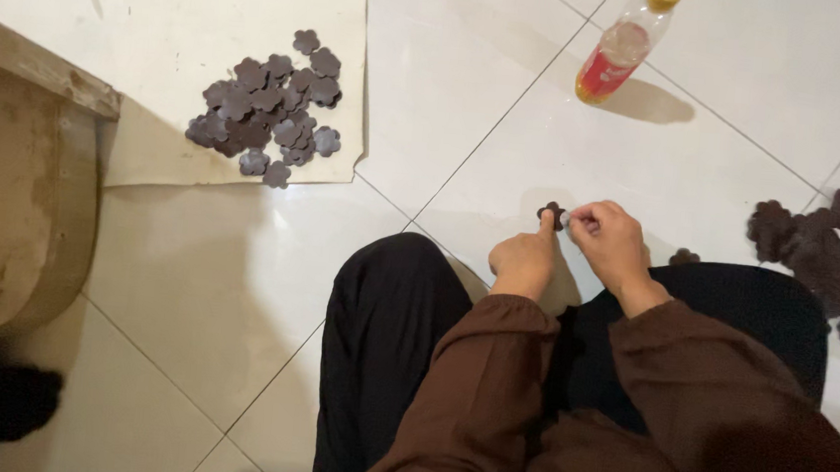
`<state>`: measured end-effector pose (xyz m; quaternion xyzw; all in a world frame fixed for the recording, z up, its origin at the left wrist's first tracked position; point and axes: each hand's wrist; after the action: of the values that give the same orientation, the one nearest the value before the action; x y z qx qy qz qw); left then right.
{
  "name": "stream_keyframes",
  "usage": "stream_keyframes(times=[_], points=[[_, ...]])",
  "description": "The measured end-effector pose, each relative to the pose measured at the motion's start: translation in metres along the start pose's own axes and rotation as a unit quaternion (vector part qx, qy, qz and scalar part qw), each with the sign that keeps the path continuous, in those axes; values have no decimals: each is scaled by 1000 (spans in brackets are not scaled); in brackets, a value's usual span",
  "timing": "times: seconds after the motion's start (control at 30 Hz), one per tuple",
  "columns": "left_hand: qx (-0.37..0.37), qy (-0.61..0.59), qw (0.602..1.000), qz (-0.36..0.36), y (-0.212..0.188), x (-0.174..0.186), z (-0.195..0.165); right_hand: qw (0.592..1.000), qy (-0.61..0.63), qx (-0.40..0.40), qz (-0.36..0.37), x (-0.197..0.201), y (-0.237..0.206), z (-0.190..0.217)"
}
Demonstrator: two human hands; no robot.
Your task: The person sits on a tiled floor and repeatedly wipes dark, flower-shaped cutouts with a small white cloth. The person picks up each cutout, rubs its surface with the cloth, and places it back down, continuing the process with multiple items.
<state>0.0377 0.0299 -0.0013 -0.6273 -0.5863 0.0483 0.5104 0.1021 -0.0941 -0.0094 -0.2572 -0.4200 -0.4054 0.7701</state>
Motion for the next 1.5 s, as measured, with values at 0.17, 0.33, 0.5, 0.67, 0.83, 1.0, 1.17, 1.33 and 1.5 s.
stream_keyframes(times=[0.17, 0.33, 0.5, 0.67, 0.83, 1.0, 1.17, 1.33, 1.5], points=[[1, 8, 1000, 7, 0, -2, -1, 987, -124, 100, 11, -11, 4, -3], [7, 0, 1000, 16, -3, 1, -2, 980, -148, 136, 6, -15, -1, -8], [-2, 1, 1000, 14, -8, 7, -2, 994, -48, -18, 96, -1, -10, 4], [11, 8, 1000, 18, -8, 6, -3, 997, 41, -52, 28, 3, -2, 13], [-3, 13, 1000, 4, -5, 3, -1, 990, -127, 59, 35, -12, 1, 1], [-2, 19, 1000, -3, -5, 5, -1, 988, -107, 51, 100, -13, -5, -5], [26, 14, 999, 22, -11, 4, -5, 991, 47, -117, 35, -3, -2, 2], [17, 18, 1000, 12, -13, 8, -9, 991, -109, 71, -24, -12, 3, 1], [7, 35, 999, 16, -15, 13, -7, 965, -211, 156, -21, -15, 7, -4]])
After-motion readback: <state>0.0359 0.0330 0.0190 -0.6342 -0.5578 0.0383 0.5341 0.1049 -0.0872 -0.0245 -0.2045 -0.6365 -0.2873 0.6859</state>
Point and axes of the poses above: each hand's wrist, its own y-axis towards the middle knuckle, its own x-axis out of the back of the hand, z = x × y, and after that the axes turned 11 degrees about -y, right-handed
